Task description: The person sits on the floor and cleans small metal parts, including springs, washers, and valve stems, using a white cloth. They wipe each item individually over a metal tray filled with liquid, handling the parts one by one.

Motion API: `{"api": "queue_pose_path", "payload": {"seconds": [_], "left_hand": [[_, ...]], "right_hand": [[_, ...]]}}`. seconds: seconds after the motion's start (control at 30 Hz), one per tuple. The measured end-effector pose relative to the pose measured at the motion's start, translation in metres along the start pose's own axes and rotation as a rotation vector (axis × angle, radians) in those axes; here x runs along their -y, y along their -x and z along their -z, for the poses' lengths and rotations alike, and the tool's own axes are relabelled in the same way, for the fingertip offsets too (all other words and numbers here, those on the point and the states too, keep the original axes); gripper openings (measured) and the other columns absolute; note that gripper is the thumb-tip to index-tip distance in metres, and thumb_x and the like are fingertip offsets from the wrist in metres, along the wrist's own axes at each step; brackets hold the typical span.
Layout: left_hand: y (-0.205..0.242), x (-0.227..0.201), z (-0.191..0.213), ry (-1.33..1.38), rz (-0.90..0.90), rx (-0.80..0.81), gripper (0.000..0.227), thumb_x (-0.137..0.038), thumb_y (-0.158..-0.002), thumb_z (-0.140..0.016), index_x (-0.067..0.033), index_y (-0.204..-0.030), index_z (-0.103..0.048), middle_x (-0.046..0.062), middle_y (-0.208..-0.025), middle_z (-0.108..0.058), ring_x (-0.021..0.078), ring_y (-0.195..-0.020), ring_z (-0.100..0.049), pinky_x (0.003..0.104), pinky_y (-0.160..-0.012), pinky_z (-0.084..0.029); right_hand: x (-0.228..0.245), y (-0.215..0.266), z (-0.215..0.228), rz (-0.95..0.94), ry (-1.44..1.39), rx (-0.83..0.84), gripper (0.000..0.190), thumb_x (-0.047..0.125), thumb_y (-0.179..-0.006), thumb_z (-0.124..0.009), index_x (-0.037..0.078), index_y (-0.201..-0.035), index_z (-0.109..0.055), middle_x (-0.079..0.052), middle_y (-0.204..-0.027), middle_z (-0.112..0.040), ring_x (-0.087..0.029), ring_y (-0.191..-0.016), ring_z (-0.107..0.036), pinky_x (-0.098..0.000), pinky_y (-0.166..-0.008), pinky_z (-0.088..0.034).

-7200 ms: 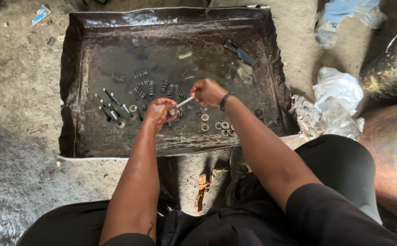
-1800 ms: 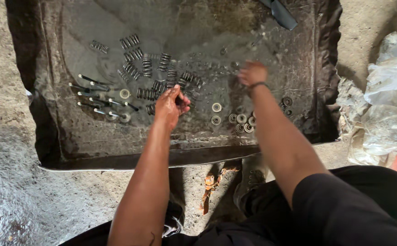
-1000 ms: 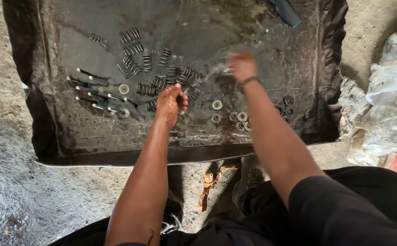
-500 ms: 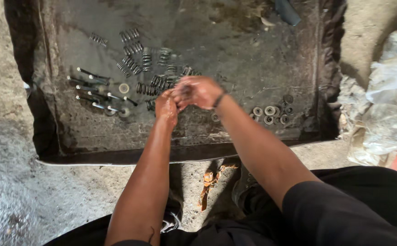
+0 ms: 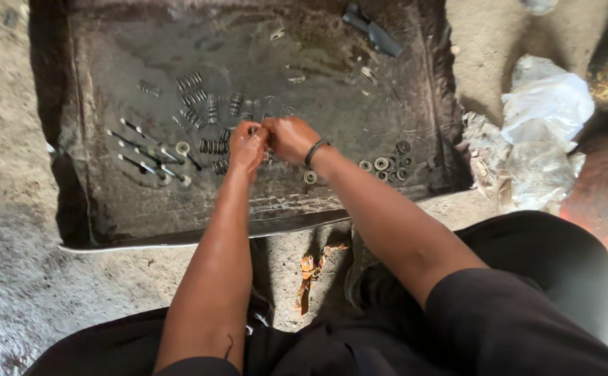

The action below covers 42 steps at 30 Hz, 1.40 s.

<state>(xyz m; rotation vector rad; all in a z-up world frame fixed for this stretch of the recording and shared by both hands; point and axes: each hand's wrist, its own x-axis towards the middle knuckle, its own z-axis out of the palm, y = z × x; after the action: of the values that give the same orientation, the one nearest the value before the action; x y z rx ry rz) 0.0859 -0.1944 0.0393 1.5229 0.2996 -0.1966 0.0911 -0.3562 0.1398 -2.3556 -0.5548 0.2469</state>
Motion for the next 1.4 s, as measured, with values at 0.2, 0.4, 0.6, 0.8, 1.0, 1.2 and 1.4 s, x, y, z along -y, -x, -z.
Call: {"api": "queue_pose_path", "payload": {"seconds": [0.2, 0.4, 0.6, 0.8, 1.0, 1.2, 1.4], "left_hand": [[0.015, -0.11, 0.009, -0.262, 0.113, 0.308, 0.021, -0.023, -0.091, -0.072, -0.0032, -0.096, -0.07, 0.005, -0.074, -0.067, 0.0125, -0.057, -0.061, 0.032, -0.05, -0.051], [0.042, -0.173, 0.008, -0.507, 0.145, 0.358, 0.053, -0.049, -0.103, -0.062, 0.0013, -0.09, -0.071, 0.009, -0.071, -0.064, 0.0164, -0.057, -0.059, 0.034, -0.052, -0.051], [0.051, -0.14, 0.001, -0.158, -0.004, 0.387, 0.038, -0.035, -0.101, -0.064, -0.0018, -0.117, -0.071, 0.007, -0.091, -0.071, 0.0146, -0.07, -0.059, 0.03, -0.056, -0.045], [0.056, -0.117, 0.009, 0.115, -0.034, 0.531, 0.042, -0.015, -0.096, -0.065, -0.0039, -0.137, -0.066, 0.004, -0.114, -0.073, 0.0113, -0.093, -0.068, 0.027, -0.076, -0.054], [0.077, -0.148, -0.013, -0.025, 0.094, 0.228, 0.03, -0.032, -0.102, -0.066, -0.0022, -0.103, -0.069, 0.005, -0.086, -0.067, 0.013, -0.07, -0.062, 0.03, -0.06, -0.052], [0.076, -0.158, -0.009, -0.131, 0.095, 0.255, 0.032, -0.033, -0.099, -0.071, -0.0024, -0.089, -0.072, 0.004, -0.075, -0.064, 0.0114, -0.059, -0.055, 0.028, -0.055, -0.047], [0.071, -0.154, 0.016, -0.021, 0.025, 0.546, 0.031, -0.019, -0.098, -0.066, -0.0017, -0.124, -0.067, 0.002, -0.096, -0.073, 0.0111, -0.083, -0.066, 0.027, -0.076, -0.054]], "right_hand": [[0.03, 0.012, 0.042, -0.017, 0.027, -0.011, 0.019, 0.023, -0.088, -0.063, 0.012, -0.102, -0.071, -0.019, -0.093, -0.073, -0.041, -0.088, -0.069, -0.0522, -0.074, -0.053], [0.08, 0.035, 0.09, -0.103, 0.056, 0.118, 0.025, 0.031, -0.098, -0.055, 0.012, -0.102, -0.071, -0.019, -0.087, -0.073, -0.039, -0.083, -0.071, -0.0513, -0.075, -0.051], [0.047, 0.032, 0.06, -0.053, -0.372, 0.133, 0.021, 0.026, -0.101, -0.059, 0.009, -0.099, -0.07, -0.008, -0.079, -0.067, -0.022, -0.066, -0.061, -0.0402, -0.058, -0.047], [0.026, 0.046, 0.053, -0.46, -0.951, 0.287, 0.022, 0.028, -0.105, -0.054, 0.009, -0.096, -0.063, 0.004, -0.063, -0.051, -0.008, -0.05, -0.044, -0.0268, -0.042, -0.038], [0.045, 0.044, 0.053, 0.041, -0.382, -0.078, 0.02, 0.021, -0.098, -0.06, 0.006, -0.108, -0.068, -0.01, -0.09, -0.074, -0.021, -0.072, -0.065, -0.0399, -0.062, -0.05], [0.051, 0.054, 0.061, -0.005, 0.092, -0.188, 0.019, 0.024, -0.102, -0.054, 0.007, -0.105, -0.062, -0.022, -0.097, -0.072, -0.044, -0.088, -0.066, -0.0538, -0.074, -0.05], [0.016, 0.032, 0.025, -0.188, -0.997, 0.219, 0.024, 0.024, -0.111, -0.054, 0.003, -0.106, -0.065, 0.002, -0.077, -0.053, -0.013, -0.063, -0.045, -0.0306, -0.055, -0.036]]}}
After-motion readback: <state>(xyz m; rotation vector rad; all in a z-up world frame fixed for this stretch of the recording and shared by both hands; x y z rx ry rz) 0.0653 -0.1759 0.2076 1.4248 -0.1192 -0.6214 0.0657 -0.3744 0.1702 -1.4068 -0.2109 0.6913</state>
